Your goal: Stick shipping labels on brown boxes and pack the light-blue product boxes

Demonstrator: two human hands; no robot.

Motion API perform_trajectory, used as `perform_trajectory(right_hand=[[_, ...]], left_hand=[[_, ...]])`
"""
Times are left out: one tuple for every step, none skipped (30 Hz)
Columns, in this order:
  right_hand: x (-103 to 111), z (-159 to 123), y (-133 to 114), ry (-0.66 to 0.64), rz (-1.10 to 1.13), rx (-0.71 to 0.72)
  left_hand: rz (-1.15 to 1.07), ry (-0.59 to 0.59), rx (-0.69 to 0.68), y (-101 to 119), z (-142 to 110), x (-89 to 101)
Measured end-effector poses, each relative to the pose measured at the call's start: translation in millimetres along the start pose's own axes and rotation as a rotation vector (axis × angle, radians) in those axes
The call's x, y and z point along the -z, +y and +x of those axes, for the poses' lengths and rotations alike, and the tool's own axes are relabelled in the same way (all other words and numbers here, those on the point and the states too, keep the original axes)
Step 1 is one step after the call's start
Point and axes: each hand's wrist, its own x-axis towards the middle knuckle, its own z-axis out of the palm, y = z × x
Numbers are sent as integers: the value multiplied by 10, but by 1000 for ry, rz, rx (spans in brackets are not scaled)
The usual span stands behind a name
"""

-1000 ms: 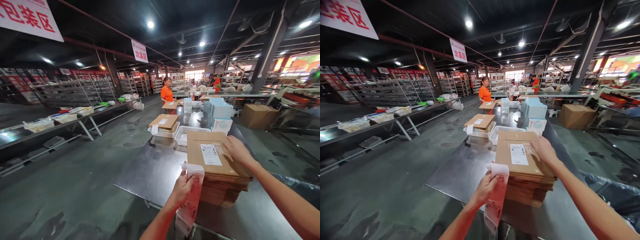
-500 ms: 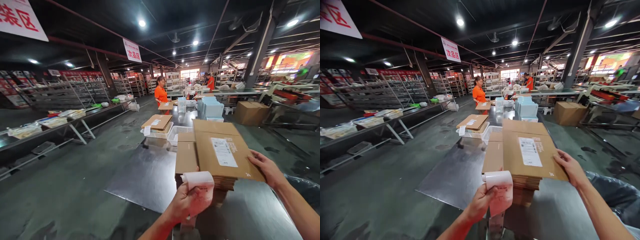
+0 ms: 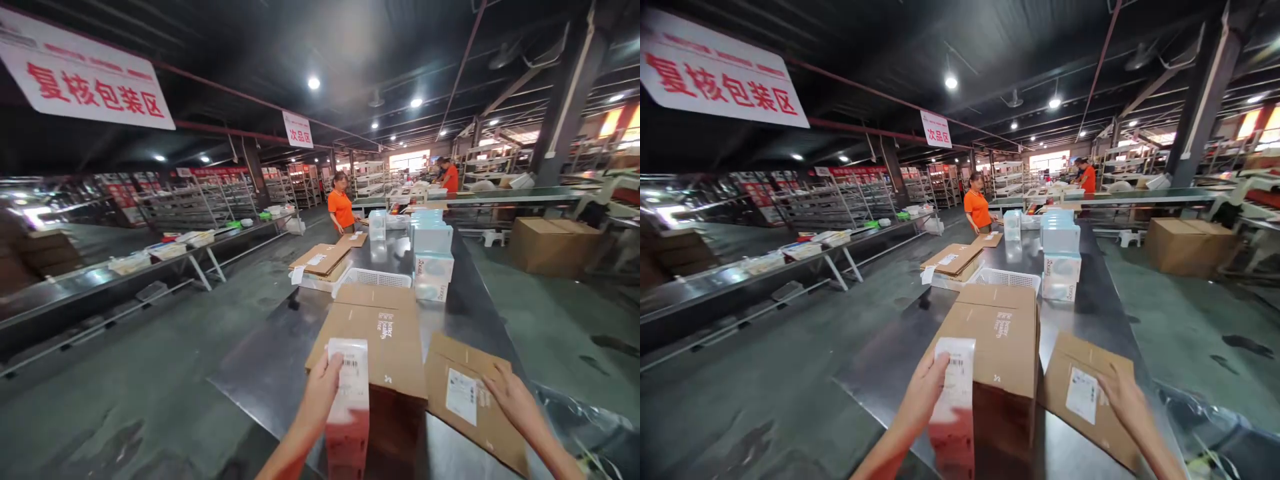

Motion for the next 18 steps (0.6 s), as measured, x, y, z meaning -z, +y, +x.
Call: perform_trajectory(right_hand=[[-54,-12,-373,-49,99,113],[-79,-60,-766,-86,207,240],[-81,-140,-1151,-145,299,405],[-69,-240,-1504,-219,367,596],[-52,-350,-1805,-319,407,786],[-41,-456,-2045,-420,425,912],[-39,-549,-2220,-509,419,965],[-49,-622,-2335,-595,413,973],[-69,-673,-2400,-668,413,930],[-95,-705,-2426,-735,425,859],[-124,-724,-2428,-804,451,781],[-154,-734,-2417,-868,490,708],[-181,-742,-2403,-928,530,649],[-205,-750,-2392,-978,566,607],[-223,-760,-2387,-1016,592,588],[-232,-771,-2391,-1037,602,590],[-234,-779,-2402,-1043,596,608],[-229,-781,-2418,-1039,574,637]], left_hand=[[30,-15,-9,-28,-36,-56],[66,-29,-19,-52,-78,-115],[102,-36,-31,-70,-125,-174],[133,-30,-49,-81,-174,-232],[154,-14,-74,-85,-225,-284],[167,11,-101,-80,-277,-327],[170,44,-123,-67,-333,-361],[164,81,-135,-46,-391,-383],[151,125,-137,-18,-453,-395],[130,176,-135,15,-519,-397],[101,226,-132,50,-584,-390],[71,272,-129,85,-647,-377],[47,304,-122,117,-702,-360],[32,311,-105,142,-746,-338],[25,290,-73,159,-777,-316],[24,252,-29,168,-793,-293],[31,216,14,168,-794,-273],[44,197,44,162,-780,-255]])
